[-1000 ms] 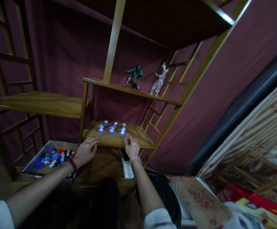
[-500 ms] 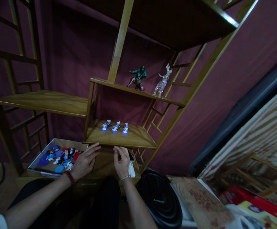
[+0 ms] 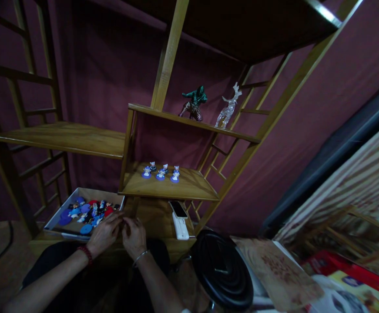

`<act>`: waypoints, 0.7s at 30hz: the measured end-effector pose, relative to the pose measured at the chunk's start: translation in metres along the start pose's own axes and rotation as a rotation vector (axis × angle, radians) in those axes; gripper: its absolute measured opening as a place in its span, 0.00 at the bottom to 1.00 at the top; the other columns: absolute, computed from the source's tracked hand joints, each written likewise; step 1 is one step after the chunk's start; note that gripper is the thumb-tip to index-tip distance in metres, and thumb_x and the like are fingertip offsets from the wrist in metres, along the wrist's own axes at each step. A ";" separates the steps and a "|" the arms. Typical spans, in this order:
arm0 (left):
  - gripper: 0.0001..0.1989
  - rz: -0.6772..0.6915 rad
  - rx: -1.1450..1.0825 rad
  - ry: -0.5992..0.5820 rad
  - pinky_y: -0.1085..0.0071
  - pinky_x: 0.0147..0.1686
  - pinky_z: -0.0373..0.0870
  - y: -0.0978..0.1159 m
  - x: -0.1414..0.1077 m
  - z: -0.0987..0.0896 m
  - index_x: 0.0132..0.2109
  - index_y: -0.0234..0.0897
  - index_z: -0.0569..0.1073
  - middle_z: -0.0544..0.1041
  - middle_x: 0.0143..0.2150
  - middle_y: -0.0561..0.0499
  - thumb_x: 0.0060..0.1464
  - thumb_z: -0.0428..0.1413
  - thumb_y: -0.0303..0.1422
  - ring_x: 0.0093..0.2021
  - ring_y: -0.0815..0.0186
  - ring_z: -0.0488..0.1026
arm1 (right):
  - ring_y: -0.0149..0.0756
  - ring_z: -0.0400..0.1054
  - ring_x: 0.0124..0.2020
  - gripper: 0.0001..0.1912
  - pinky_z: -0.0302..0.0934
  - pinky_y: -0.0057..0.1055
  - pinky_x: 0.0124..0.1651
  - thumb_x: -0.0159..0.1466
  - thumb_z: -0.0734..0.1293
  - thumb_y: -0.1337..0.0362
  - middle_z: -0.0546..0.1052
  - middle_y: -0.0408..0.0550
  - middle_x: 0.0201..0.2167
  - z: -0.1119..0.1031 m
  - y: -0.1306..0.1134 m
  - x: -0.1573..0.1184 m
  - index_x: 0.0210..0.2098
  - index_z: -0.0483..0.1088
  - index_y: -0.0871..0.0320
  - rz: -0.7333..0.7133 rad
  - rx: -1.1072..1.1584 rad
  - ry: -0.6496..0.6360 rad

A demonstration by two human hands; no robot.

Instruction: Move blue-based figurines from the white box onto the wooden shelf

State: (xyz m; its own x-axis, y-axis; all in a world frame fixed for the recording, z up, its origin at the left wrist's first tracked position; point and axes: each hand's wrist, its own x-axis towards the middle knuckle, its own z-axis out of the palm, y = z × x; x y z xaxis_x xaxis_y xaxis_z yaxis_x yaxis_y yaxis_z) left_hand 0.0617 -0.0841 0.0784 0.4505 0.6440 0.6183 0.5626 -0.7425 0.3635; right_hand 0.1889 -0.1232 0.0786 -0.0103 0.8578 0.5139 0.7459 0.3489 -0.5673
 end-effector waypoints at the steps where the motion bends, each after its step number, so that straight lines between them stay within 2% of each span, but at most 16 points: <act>1: 0.18 -0.021 0.004 -0.015 0.65 0.46 0.68 -0.006 -0.005 0.001 0.39 0.36 0.73 0.73 0.44 0.45 0.47 0.43 0.19 0.46 0.63 0.69 | 0.36 0.67 0.38 0.18 0.62 0.35 0.44 0.56 0.57 0.72 0.75 0.44 0.37 0.007 0.000 0.000 0.42 0.68 0.51 0.016 -0.003 -0.022; 5: 0.17 -0.162 0.032 -0.106 0.66 0.44 0.69 -0.027 -0.023 0.004 0.41 0.34 0.72 0.73 0.43 0.44 0.48 0.43 0.21 0.45 0.63 0.69 | 0.34 0.67 0.40 0.20 0.60 0.31 0.46 0.54 0.58 0.74 0.74 0.45 0.38 0.032 -0.004 0.001 0.43 0.67 0.54 0.076 -0.025 -0.126; 9: 0.16 -0.283 0.096 -0.215 0.66 0.49 0.63 -0.044 -0.035 0.003 0.41 0.30 0.72 0.71 0.46 0.41 0.49 0.43 0.21 0.49 0.62 0.66 | 0.32 0.67 0.42 0.20 0.59 0.28 0.47 0.54 0.57 0.74 0.73 0.45 0.40 0.054 -0.008 0.003 0.45 0.66 0.54 0.082 -0.040 -0.230; 15: 0.19 -0.484 0.198 -0.345 0.68 0.50 0.59 -0.069 -0.053 0.003 0.47 0.30 0.68 0.67 0.51 0.40 0.48 0.43 0.20 0.51 0.62 0.64 | 0.33 0.66 0.43 0.19 0.59 0.28 0.47 0.56 0.57 0.72 0.72 0.47 0.42 0.077 -0.008 0.008 0.46 0.65 0.55 0.126 -0.083 -0.308; 21: 0.16 -0.518 0.156 -0.372 0.69 0.50 0.57 -0.084 -0.062 0.004 0.45 0.31 0.69 0.69 0.48 0.41 0.49 0.44 0.22 0.50 0.63 0.64 | 0.33 0.66 0.43 0.18 0.58 0.28 0.47 0.57 0.57 0.71 0.72 0.48 0.42 0.100 0.003 0.008 0.46 0.66 0.56 0.151 -0.137 -0.378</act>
State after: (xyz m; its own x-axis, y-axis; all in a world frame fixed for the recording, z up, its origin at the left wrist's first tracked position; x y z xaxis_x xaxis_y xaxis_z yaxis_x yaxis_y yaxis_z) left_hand -0.0108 -0.0609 0.0064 0.2882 0.9525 0.0983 0.8526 -0.3020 0.4265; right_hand 0.1242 -0.0771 0.0167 -0.1183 0.9824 0.1448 0.8394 0.1769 -0.5140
